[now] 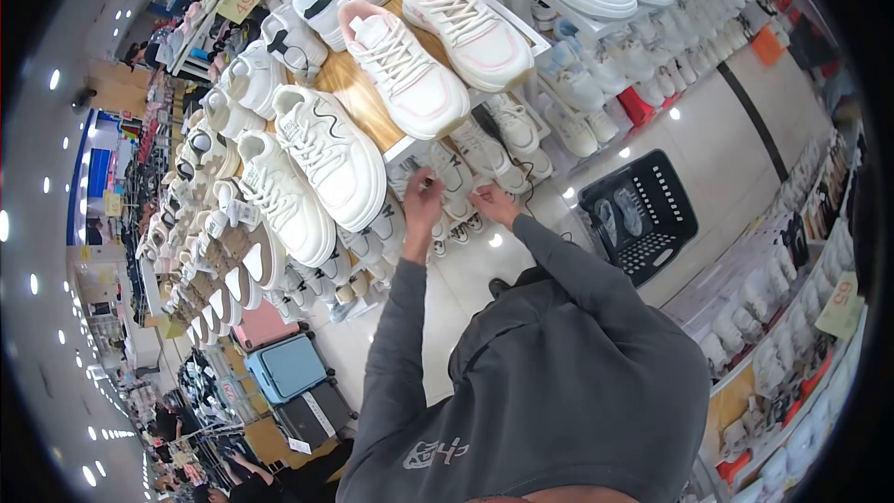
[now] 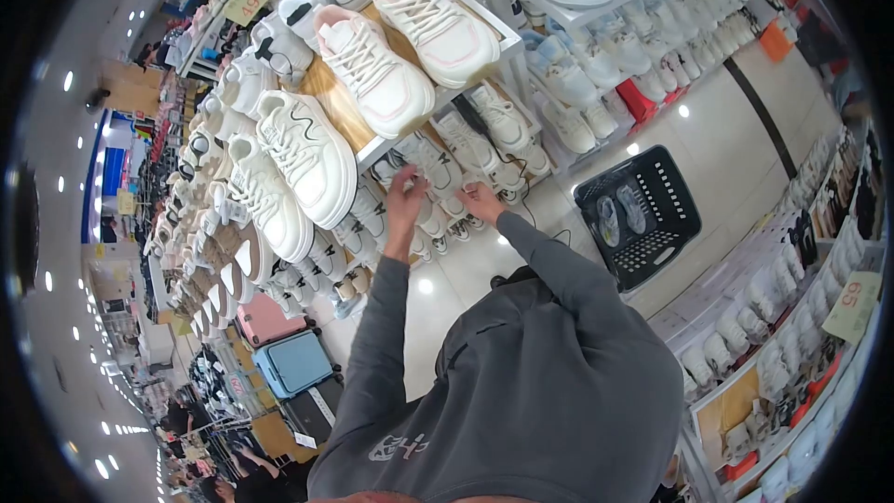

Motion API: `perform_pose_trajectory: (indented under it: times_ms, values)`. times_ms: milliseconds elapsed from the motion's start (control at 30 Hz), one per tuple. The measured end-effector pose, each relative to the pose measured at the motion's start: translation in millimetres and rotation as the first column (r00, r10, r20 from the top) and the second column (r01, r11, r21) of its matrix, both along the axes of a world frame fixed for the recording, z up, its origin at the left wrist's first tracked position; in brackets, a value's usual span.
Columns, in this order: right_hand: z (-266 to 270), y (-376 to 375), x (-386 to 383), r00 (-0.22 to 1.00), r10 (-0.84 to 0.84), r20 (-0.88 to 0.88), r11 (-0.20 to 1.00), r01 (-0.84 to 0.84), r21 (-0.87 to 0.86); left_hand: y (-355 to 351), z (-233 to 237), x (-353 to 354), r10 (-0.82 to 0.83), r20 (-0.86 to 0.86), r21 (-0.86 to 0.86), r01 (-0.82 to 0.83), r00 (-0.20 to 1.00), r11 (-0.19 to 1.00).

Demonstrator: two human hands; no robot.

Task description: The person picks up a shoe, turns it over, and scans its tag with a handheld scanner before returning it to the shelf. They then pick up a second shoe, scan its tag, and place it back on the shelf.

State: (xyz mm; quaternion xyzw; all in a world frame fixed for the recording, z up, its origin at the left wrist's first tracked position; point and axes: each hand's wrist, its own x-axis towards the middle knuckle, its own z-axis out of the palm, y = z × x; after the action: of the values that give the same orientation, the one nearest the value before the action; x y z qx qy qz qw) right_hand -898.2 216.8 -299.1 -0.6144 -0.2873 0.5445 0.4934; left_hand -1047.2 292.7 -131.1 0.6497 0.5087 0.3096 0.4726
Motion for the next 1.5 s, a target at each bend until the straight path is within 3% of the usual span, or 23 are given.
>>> perform_pose_trajectory:
  times_ms: [100,133,200,233,300,400,567,667,800,867,967,1067,1167,1400,1500]
  values:
    - [9,13,-10,0.980,-0.143,-0.135,0.988,0.135,-0.071,47,1,18,0.018,-0.203,0.237,0.031,0.979,0.971]
    - [11,16,-11,0.965,-0.188,-0.180,0.980,0.173,-0.095,62,-2,21,-0.005,-0.283,0.200,0.064,0.959,0.978]
    - [11,24,-4,0.959,-0.084,-0.272,0.991,0.053,-0.122,93,-14,22,-0.059,-0.434,0.116,0.121,0.899,0.986]
    - [10,28,-1,0.948,-0.034,-0.317,0.991,-0.008,-0.131,119,-45,13,-0.083,-0.448,0.111,0.147,0.890,0.983]
    - [7,29,-4,0.932,-0.061,-0.356,0.990,0.011,-0.142,127,-37,16,-0.100,-0.583,0.206,0.266,0.806,0.942]
    - [12,26,-7,0.907,-0.090,-0.411,0.990,0.038,-0.133,124,-27,21,-0.179,-0.537,0.188,0.324,0.824,0.927]
    - [34,19,-4,0.913,-0.084,-0.399,0.990,0.031,-0.137,140,-69,1,-0.068,-0.485,0.460,0.321,0.872,0.828]
    - [49,10,-1,0.920,-0.044,-0.390,0.994,0.002,-0.108,135,-69,-1,-0.014,-0.404,0.563,0.260,0.915,0.784]
    - [69,-7,4,0.926,0.061,-0.373,0.997,-0.076,-0.027,115,-61,-10,0.013,-0.391,0.396,0.156,0.920,0.905]
    - [82,-17,8,0.913,0.115,-0.391,0.992,-0.126,-0.001,86,-16,-3,-0.001,-0.399,0.245,0.108,0.917,0.963]
    - [107,-34,11,0.864,0.178,-0.470,0.982,-0.185,0.032,36,48,1,-0.050,-0.346,0.185,0.120,0.937,0.975]
    - [105,-45,14,0.785,0.258,-0.564,0.965,-0.237,0.112,6,45,-14,-0.042,-0.243,0.308,0.118,0.969,0.944]
    - [119,-54,14,0.696,0.240,-0.676,0.969,-0.209,0.130,-31,58,-21,-0.055,-0.153,0.223,0.088,0.987,0.971]
    - [130,-65,13,0.628,0.249,-0.737,0.954,-0.290,0.076,-94,88,-45,-0.209,0.005,0.175,0.205,0.978,0.963]
    - [145,-74,3,0.667,0.217,-0.713,0.962,-0.270,0.041,-114,101,-53,-0.227,0.060,0.142,0.217,0.972,0.966]
